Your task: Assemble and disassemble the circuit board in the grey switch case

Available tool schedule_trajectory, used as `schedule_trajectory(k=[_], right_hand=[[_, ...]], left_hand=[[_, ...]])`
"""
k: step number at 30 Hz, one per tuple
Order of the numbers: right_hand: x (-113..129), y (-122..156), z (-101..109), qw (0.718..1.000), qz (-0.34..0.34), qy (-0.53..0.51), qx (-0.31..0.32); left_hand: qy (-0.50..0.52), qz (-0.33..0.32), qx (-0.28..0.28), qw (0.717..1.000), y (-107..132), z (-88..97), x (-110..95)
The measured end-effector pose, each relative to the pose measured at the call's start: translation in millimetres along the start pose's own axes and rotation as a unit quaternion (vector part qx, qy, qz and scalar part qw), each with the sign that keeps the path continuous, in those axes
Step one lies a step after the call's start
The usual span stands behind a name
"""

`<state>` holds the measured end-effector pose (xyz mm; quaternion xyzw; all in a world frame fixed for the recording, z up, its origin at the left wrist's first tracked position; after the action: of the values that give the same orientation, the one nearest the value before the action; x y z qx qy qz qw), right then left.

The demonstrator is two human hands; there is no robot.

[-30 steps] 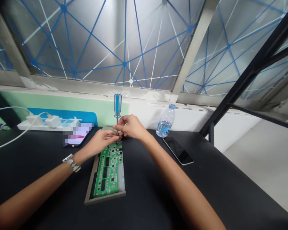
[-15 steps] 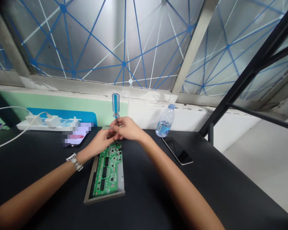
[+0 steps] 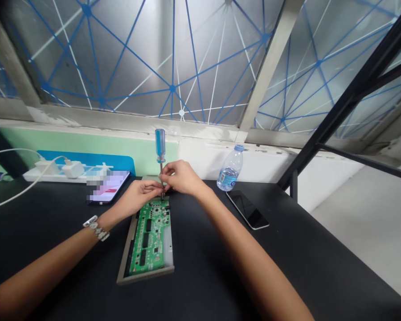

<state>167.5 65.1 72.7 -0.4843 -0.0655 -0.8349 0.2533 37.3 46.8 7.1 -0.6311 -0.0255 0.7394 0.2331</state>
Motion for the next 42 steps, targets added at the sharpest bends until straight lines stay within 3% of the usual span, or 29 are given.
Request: schedule_trajectory(k=[13, 16, 20, 25, 31, 36, 42], right_hand=[[4, 1, -6, 0.995, 0.041, 0.086, -0.005], [12, 5, -2, 0.998, 0.029, 0.054, -0.017], [13, 18, 0, 0.997, 0.02, -0.064, -0.05], [-9, 48, -8, 0.961, 0.037, -0.246, -0.119], [-40, 77, -28, 0.911, 0.004, -0.371, -0.181], [-48, 88, -42, 0.877, -0.033, -0.429, -0.215], [-51, 91, -47, 0.848, -0.051, -0.472, -0.238]], left_hand=[[0.002, -0.016, -0.036, 0.999, -1, 7.2, 3], [-0.019, -0.035, -0.039, 0.998, 1, 11.7, -7], [-0.116, -0.033, -0.034, 0.992, 18, 21.4, -20], [-0.185, -0.029, -0.018, 0.982, 47, 33.3, -23], [-0.213, -0.05, -0.002, 0.976, 61, 32.7, -23], [-0.2, -0.058, 0.02, 0.978, 69, 23.8, -29], [-0.203, -0.055, 0.005, 0.978, 71, 18.6, -30]])
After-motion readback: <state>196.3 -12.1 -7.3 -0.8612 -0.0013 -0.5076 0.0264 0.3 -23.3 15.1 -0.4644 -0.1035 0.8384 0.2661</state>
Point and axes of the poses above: each hand's wrist, its own y-axis away from the middle knuckle, its own z-axis out of the back of the hand, x = y × z, the point moved 6 cm from there along -y, towards the middle knuckle, and after that the axes turned 3 degrees about -z, right-handed, at the moved point
